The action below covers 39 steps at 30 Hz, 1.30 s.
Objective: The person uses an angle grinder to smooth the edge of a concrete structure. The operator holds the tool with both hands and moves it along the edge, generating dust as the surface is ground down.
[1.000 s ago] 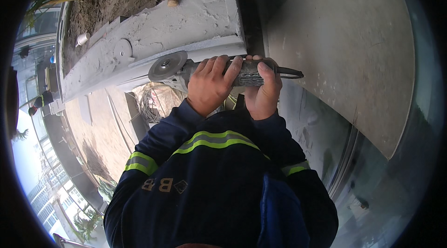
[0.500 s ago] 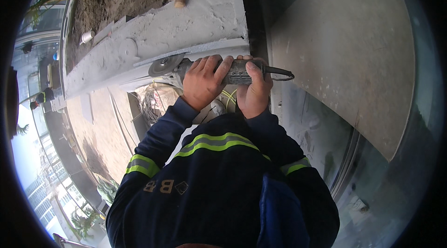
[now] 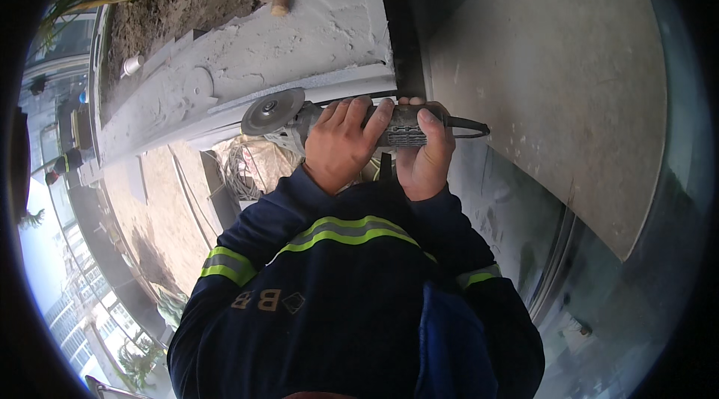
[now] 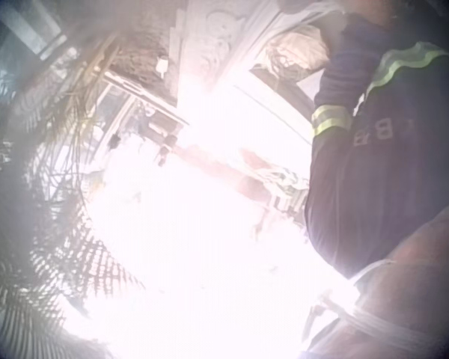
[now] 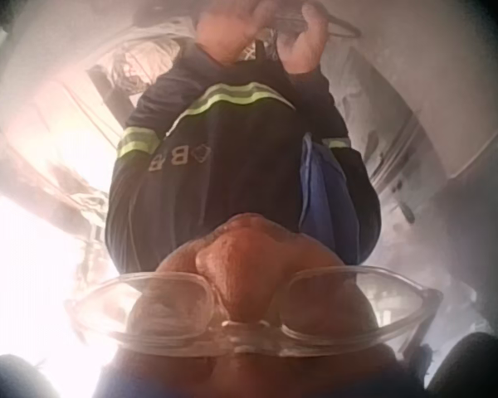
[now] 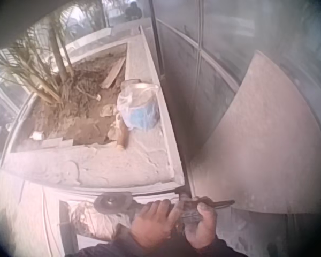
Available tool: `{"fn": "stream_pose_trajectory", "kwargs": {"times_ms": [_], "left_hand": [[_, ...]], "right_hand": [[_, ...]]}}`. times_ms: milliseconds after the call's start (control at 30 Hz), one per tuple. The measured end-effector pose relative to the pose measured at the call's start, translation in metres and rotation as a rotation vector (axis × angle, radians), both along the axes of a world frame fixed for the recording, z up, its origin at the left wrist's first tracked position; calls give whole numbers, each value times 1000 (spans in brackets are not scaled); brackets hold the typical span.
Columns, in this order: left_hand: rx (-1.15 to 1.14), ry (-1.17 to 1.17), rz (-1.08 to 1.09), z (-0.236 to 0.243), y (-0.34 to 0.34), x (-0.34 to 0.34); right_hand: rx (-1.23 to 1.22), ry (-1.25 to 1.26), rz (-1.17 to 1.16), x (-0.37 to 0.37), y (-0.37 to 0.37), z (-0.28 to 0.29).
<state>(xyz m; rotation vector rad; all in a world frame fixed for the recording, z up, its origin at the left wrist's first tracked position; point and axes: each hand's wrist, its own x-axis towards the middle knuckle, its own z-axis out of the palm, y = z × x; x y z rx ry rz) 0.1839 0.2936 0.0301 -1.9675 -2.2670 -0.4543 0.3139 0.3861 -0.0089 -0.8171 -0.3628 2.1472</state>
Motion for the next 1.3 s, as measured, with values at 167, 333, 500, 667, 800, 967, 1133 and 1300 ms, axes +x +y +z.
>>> {"fn": "stream_pose_trajectory", "kwargs": {"times_ms": [167, 333, 500, 667, 800, 967, 1133, 1300], "left_hand": [[15, -18, 35, -11, -5, -19], [-2, -38, 22, -14, -9, -24], [8, -10, -28, 4, 1, 2], [26, 19, -14, 0, 3, 7], [23, 5, 8, -7, 1, -5], [-11, -1, 19, -17, -5, -25], [43, -5, -6, -12, -1, -14], [-22, -10, -34, 5, 4, 9]], "right_hand": [[0, 6, -4, -25, -5, -7], [-24, -2, 8, -30, -8, -7], [25, 12, -52, 5, -2, 2], [9, 5, -50, 9, -1, 1], [-11, 27, -31, -7, -2, -4], [-12, 2, 22, -28, -5, -17], [-10, -11, -9, -15, -2, -3], [10, 18, -73, 10, 0, -1]]}}
